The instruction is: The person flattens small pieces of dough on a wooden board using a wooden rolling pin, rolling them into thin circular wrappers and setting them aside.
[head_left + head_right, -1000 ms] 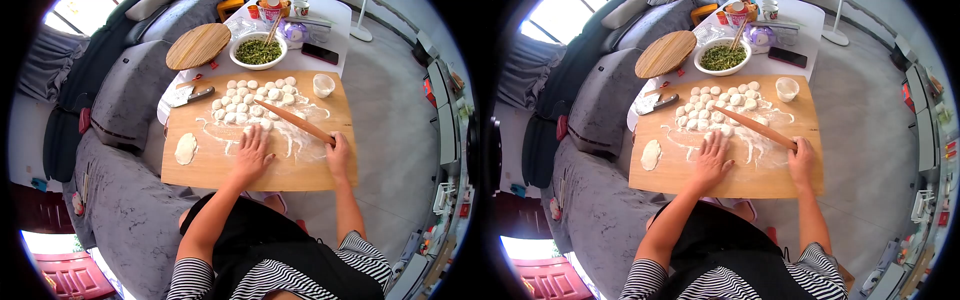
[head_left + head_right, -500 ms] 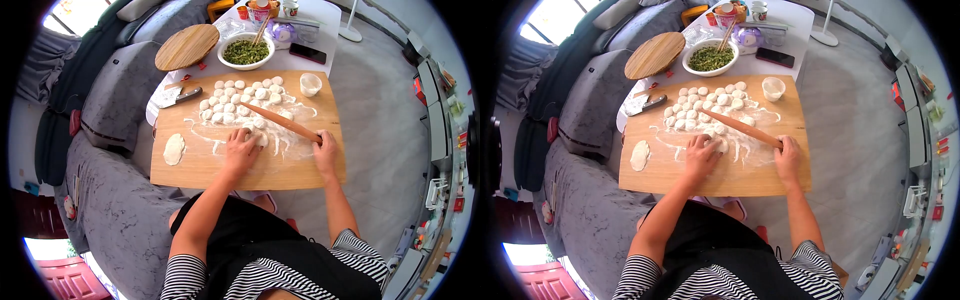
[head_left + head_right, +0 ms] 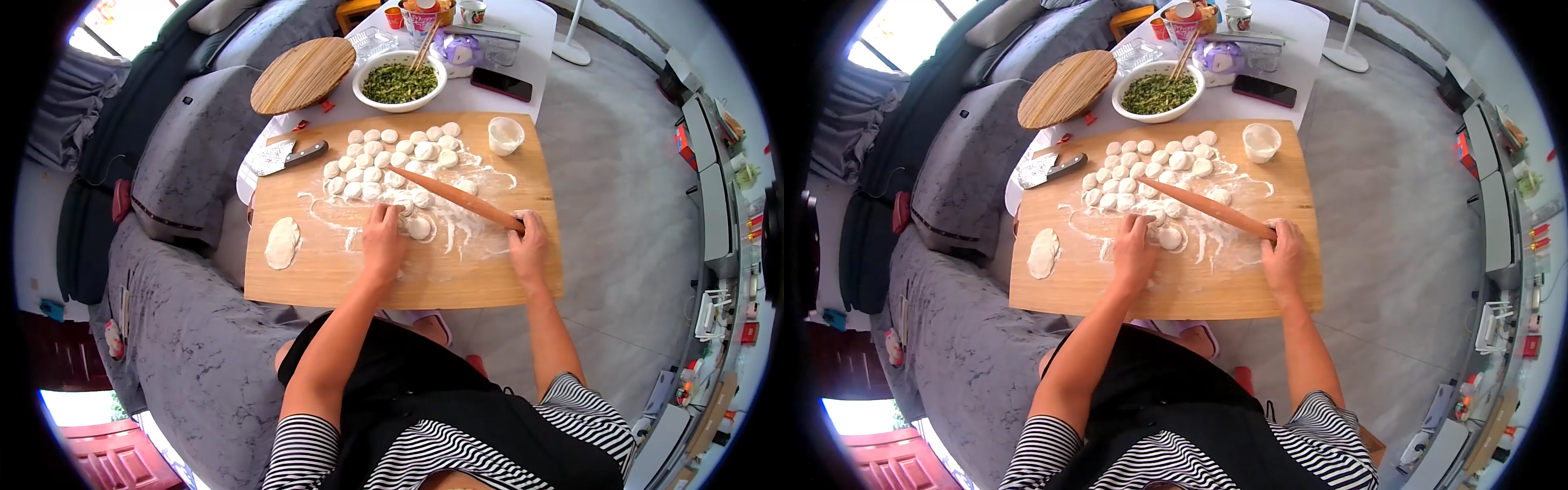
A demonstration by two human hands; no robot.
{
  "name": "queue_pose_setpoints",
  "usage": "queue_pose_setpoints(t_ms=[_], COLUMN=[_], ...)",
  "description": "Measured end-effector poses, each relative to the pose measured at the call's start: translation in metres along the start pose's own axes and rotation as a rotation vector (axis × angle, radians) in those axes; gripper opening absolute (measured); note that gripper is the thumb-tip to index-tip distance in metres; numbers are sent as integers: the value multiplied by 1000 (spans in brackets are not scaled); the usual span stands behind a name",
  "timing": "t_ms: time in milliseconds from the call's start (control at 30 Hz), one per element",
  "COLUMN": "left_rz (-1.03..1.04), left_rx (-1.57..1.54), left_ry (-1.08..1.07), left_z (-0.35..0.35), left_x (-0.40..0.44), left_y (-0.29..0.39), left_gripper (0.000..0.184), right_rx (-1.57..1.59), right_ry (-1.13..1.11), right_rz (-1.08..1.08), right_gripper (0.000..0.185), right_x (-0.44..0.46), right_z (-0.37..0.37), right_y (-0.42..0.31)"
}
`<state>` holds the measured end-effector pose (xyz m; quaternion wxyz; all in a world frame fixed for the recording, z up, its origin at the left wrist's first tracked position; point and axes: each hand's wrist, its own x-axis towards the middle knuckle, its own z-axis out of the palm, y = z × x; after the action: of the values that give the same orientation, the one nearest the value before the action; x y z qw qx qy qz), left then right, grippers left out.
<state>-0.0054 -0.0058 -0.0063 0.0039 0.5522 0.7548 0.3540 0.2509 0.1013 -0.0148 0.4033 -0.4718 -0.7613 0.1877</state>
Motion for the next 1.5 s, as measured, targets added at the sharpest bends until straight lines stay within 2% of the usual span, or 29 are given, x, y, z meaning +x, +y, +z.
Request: queue_pose_setpoints(t_ms=[67, 133, 167, 267, 400, 433, 500, 533, 600, 633, 700, 767, 867, 967, 1033, 1067, 1100, 1200, 1400, 1433, 1500], left_rz=[59, 339, 337, 288, 373, 373, 289, 290, 63, 52, 193, 193, 110, -27, -37, 0, 37, 96, 141, 133, 124], left_rx=[36, 181, 182, 237, 198, 195, 87, 83, -62, -64, 103, 188, 343, 350, 285, 348, 414, 321, 261, 259, 258], left_ry=[3, -130, -131, -517, -542, -537, -406, -406, -218, -219, -10, -22, -146, -81, -61, -103, -145, -166, -220, -210, -201], left_z=[-5, -7, -6, -8, -4, -5, -8, -15, -31, -37, -46, -45, -28, -19, -23, -25, -27, -40, -44, -44, -41], left_x=[-4, -12, -15, -21, -30, -33, -38, -36, -37, -35, -24, -24, -31, -9, -4, -7, -13, -42, -46, -46, -45], left_y=[2, 6, 9, 26, 38, 37, 29, 24, 14, 13, 11, 5, -17, -31, -32, -33, -34, -21, -1, -1, -1], left_gripper=[21, 39, 39, 74, 69, 69, 58, 58, 49, 49, 45, 46, 55, 58, 59, 58, 57, 56, 54, 54, 54], right_rx=[-1, -11, -21, -28, -123, -124, -133, -136, -140, -142, -141, -108, -262, -295, -299, -293, -290, -287, -146, -147, -205], right_ry=[-13, -16, -21, -25, -72, -150, -225, -248, -286, -300, -312, -478, -455, -443, -461, -477, -475, -447, -474, -475, -476], right_rz=[-18, -11, -5, -2, -108, -120, -130, -126, -121, -180, -249, -253, -328, -354, -371, -391, -395, -424, -339, -340, -391], right_gripper=[23, 22, 22, 23, 25, 27, 28, 28, 28, 27, 26, 28, 37, 47, 50, 54, 54, 37, 28, 28, 40], right_x=[1, 2, 2, 1, 2, 1, 2, 3, 1, 1, 3, 4, 5, 16, 16, 18, 14, -8, 0, 2, 8], right_z=[0, -4, -5, -5, -6, -9, -10, -8, -4, -2, 0, 1, 2, 7, 12, 16, 13, 0, -4, -3, -2], right_y=[2, -3, -5, -5, -10, -17, -26, -29, -35, -38, -44, -51, -51, -56, -47, -45, -45, -45, -49, -45, -41])
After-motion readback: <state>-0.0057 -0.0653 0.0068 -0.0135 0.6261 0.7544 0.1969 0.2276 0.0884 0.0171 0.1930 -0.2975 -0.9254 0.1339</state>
